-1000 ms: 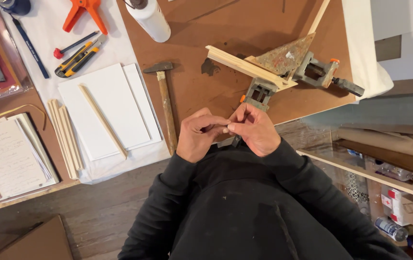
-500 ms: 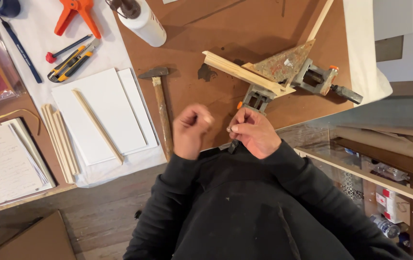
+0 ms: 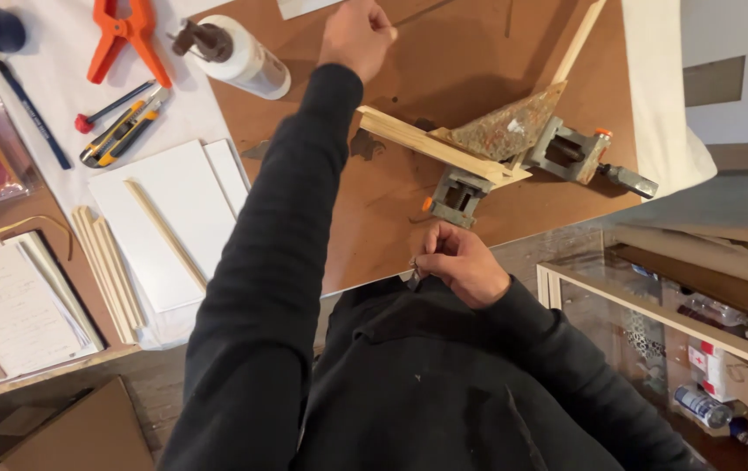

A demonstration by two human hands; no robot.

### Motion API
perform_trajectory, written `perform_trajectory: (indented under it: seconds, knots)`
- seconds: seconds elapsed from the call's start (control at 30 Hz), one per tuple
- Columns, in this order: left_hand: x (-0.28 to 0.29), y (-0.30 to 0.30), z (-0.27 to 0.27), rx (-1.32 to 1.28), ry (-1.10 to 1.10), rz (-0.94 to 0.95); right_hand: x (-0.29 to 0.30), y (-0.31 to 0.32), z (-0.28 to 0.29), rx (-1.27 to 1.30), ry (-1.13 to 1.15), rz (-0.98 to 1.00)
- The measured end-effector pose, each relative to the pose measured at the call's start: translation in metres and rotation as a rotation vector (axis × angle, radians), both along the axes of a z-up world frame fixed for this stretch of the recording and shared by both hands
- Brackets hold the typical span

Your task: Assembling the corner of a wooden picture frame using glue, a corner clamp, and a hammer with small nails.

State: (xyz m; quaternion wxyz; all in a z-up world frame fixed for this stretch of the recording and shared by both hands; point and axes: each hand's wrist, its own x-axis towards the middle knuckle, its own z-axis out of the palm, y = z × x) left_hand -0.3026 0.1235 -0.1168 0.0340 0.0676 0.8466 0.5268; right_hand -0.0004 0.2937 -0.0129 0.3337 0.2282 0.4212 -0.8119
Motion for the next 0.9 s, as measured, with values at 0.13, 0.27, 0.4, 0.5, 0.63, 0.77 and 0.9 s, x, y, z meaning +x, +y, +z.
perform_trajectory:
  seconds: [0.13, 0.27, 0.4, 0.5, 0.63, 0.77, 0.9]
  knots:
    - [-0.012, -0.012, 0.009, -0.137, 0.019, -0.061, 0.000, 0.015, -0.014, 0.045, 0.058, -0.042]
    - [0.069, -0.041, 0.093, -0.138, 0.178, 0.038, -0.003, 0.014, -0.007, 0.228, 0.142, 0.015]
    - [0.177, -0.077, 0.121, -0.148, -0.055, 0.217, -0.029, -0.010, 0.004, 0.477, 0.268, 0.261]
    - [0.263, -0.095, 0.099, -0.086, -0.197, 0.279, -0.050, -0.035, -0.007, 0.556, 0.451, 0.392]
    - [0.324, -0.098, 0.104, -0.030, -0.440, 0.322, -0.086, -0.076, -0.033, 0.868, 0.658, 0.580]
    - [0.350, -0.105, 0.098, 0.033, -0.466, 0.363, -0.126, -0.112, -0.071, 1.001, 0.832, 0.550]
    - [0.358, -0.119, 0.103, 0.137, -0.401, 0.454, -0.135, -0.139, -0.042, 1.184, 1.193, 0.366]
